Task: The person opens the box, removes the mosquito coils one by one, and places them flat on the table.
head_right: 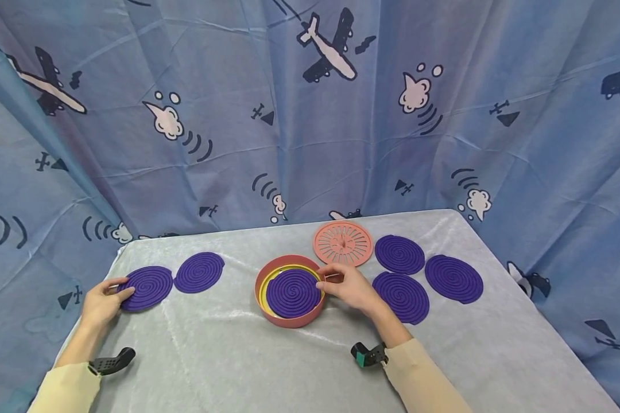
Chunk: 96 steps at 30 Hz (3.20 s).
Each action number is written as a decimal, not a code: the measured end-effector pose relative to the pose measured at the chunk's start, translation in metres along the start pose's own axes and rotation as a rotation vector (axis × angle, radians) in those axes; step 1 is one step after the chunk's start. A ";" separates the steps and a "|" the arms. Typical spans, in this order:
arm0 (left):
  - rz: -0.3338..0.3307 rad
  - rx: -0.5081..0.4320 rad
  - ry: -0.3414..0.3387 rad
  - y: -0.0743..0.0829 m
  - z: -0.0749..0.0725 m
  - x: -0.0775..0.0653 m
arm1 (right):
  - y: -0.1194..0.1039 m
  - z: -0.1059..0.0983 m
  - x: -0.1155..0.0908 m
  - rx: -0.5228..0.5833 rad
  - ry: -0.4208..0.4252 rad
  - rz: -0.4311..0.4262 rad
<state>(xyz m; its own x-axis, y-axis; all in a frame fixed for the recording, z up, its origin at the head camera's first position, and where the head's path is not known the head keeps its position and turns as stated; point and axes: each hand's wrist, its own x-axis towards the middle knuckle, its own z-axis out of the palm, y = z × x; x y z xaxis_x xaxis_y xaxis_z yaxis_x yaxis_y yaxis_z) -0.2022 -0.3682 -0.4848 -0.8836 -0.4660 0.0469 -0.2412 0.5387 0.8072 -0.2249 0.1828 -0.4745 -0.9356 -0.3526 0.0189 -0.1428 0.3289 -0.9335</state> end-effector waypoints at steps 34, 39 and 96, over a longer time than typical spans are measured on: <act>0.448 0.060 -0.204 0.104 0.043 -0.041 | -0.003 0.000 0.000 -0.023 0.016 0.013; 0.462 0.002 -0.258 0.116 0.060 -0.049 | -0.001 0.000 0.001 -0.030 0.017 0.013; 0.512 -0.015 -0.596 0.207 0.200 -0.107 | 0.001 0.001 0.002 -0.012 -0.001 -0.019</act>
<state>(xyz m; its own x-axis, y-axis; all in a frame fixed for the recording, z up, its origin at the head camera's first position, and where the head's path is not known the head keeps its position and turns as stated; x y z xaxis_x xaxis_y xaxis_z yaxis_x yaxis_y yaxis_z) -0.2381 -0.0663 -0.4408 -0.9506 0.2954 0.0953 0.2562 0.5733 0.7783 -0.2270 0.1820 -0.4759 -0.9324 -0.3596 0.0362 -0.1644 0.3329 -0.9285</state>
